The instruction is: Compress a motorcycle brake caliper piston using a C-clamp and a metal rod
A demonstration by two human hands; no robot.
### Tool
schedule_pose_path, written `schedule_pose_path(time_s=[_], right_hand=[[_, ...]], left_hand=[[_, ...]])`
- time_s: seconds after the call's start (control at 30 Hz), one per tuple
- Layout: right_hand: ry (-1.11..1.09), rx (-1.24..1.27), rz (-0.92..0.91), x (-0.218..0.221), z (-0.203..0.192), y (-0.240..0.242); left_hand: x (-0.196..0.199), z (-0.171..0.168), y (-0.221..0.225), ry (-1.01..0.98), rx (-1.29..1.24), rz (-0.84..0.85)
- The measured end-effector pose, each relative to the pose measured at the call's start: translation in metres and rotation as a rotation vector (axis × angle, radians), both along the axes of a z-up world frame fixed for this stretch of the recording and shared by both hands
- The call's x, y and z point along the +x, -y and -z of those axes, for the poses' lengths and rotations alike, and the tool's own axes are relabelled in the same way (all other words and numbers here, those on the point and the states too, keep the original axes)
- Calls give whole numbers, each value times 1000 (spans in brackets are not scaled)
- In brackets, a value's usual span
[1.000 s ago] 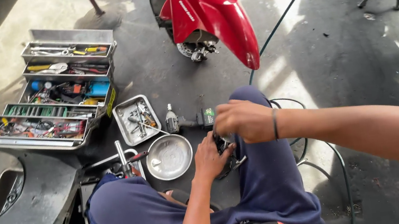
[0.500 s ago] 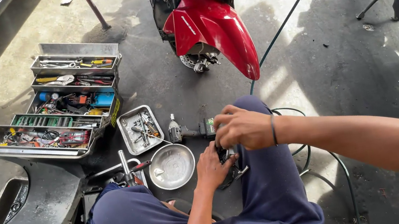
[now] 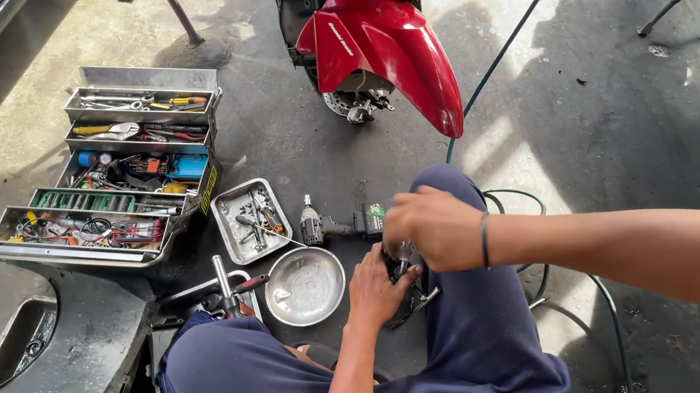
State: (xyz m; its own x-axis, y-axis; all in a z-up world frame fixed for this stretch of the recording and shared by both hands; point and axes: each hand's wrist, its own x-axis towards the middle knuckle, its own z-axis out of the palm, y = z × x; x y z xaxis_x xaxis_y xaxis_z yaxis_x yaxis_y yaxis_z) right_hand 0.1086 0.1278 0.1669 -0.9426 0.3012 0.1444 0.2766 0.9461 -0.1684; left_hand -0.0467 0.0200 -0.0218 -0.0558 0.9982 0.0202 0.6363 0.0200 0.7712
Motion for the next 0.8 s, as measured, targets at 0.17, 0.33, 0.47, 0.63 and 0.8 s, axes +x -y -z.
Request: schedule_pose_path(time_s=[0.17,0.33,0.47,0.63,0.8], right_hand=[[-29,20,-355,-7,-49,1],[100,-191,109,2,-44,-9],[262,-357,301,-3,-46,-1],[376,-341,298,8,-31,-8],[-26,-223,157,6,-56,4]], left_hand=[[-8,1,-3,-107,58,-25],[-10,-4,-6,1,29,-25],[-2,-26,14,34,13,-29],[-4,-47,8,109,16,-3],[0,-43,6,46,-14,-15]])
